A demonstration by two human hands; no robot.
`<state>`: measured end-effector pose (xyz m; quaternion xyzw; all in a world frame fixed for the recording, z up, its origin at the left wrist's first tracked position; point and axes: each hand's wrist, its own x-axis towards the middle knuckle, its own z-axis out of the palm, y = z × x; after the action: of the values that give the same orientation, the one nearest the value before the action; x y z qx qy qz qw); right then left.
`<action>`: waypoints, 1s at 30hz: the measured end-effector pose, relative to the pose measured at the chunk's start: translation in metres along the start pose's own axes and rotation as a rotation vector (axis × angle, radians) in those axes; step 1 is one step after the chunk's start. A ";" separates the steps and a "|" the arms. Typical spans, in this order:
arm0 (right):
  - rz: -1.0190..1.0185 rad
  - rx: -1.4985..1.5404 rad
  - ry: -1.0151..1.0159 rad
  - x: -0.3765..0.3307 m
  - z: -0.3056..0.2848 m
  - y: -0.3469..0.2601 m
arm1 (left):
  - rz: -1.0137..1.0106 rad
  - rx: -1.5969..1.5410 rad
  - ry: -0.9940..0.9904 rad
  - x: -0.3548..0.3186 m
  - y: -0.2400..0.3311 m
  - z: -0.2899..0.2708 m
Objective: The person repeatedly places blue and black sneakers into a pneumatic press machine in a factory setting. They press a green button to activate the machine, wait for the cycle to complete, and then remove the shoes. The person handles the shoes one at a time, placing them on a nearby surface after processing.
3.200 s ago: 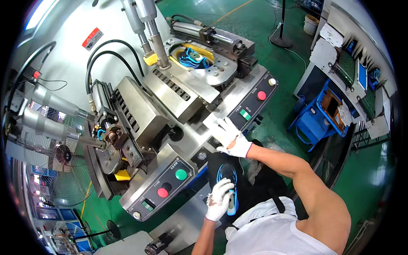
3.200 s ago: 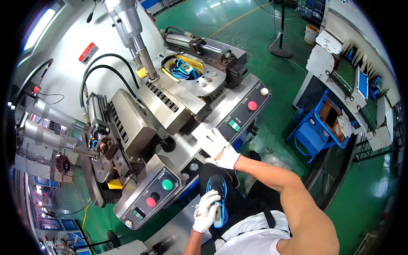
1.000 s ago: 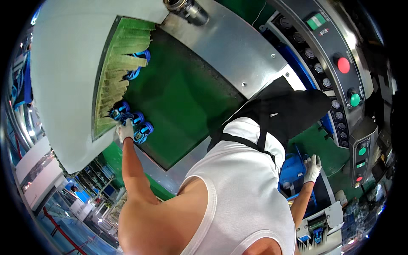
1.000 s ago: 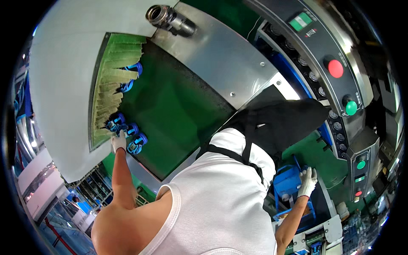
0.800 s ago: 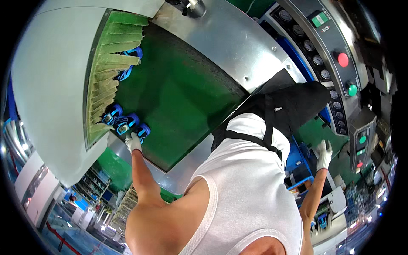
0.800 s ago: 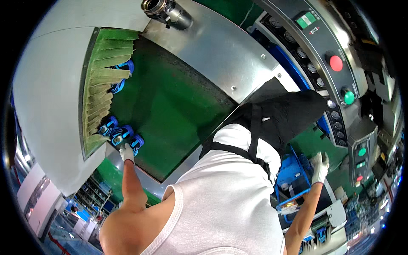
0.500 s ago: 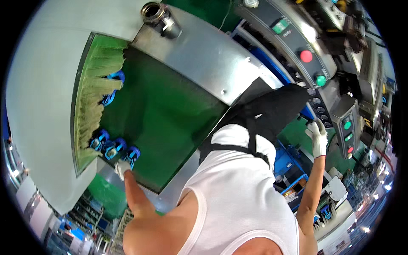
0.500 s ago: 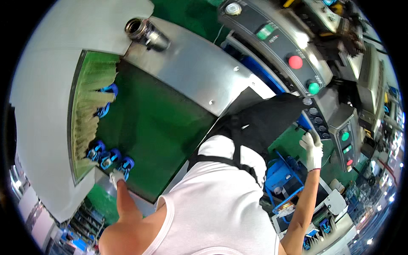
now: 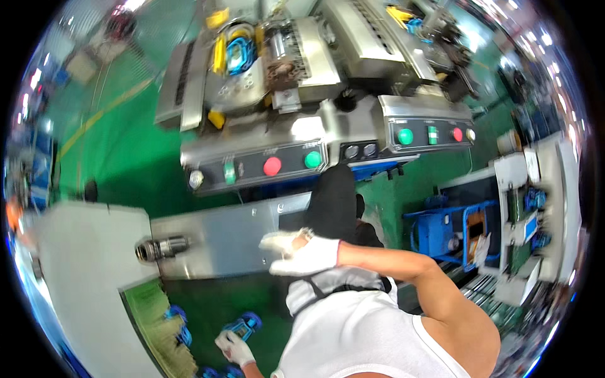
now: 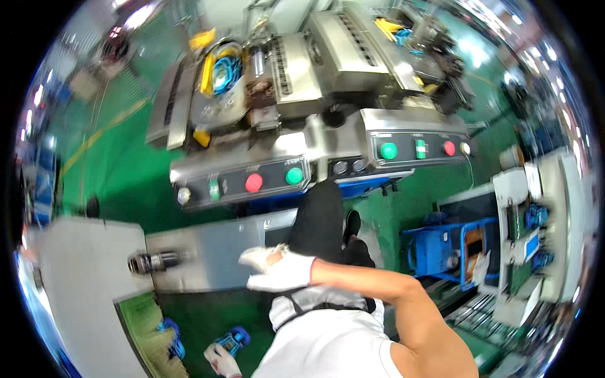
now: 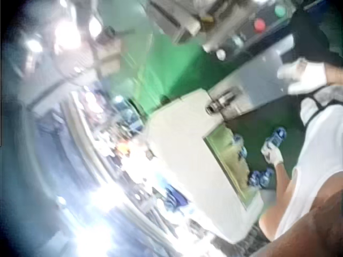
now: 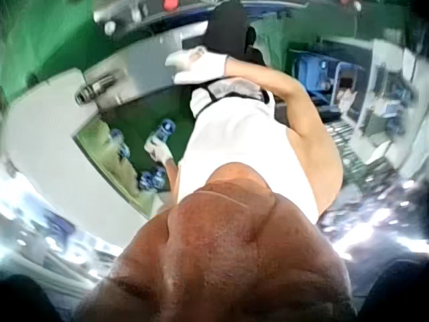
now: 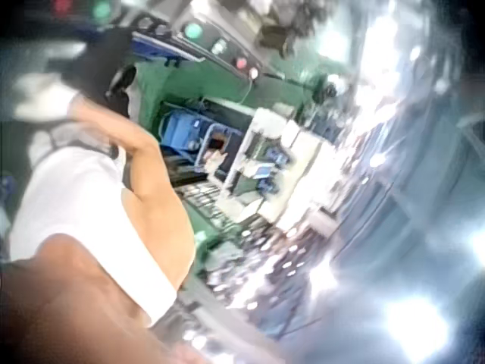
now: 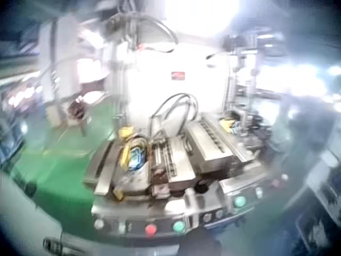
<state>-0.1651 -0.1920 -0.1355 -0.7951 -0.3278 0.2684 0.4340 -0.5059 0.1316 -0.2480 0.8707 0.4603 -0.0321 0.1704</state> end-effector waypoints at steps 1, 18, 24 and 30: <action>-0.081 0.041 -0.019 0.008 0.021 0.001 | 0.100 0.030 0.019 0.005 0.012 -0.014; 0.454 0.555 0.225 -0.074 -0.090 0.011 | 1.693 -0.255 0.101 0.108 0.572 -0.144; 0.291 1.535 0.764 -0.164 -0.055 0.046 | 1.240 -0.090 0.229 0.263 0.739 -0.098; 0.235 1.405 1.048 -0.202 -0.028 0.051 | 0.886 0.170 0.262 0.295 0.804 -0.004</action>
<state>-0.2594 -0.3794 -0.1374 -0.3941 0.2378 0.0516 0.8863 0.3164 -0.0507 -0.0917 0.9909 0.0576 0.1165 0.0359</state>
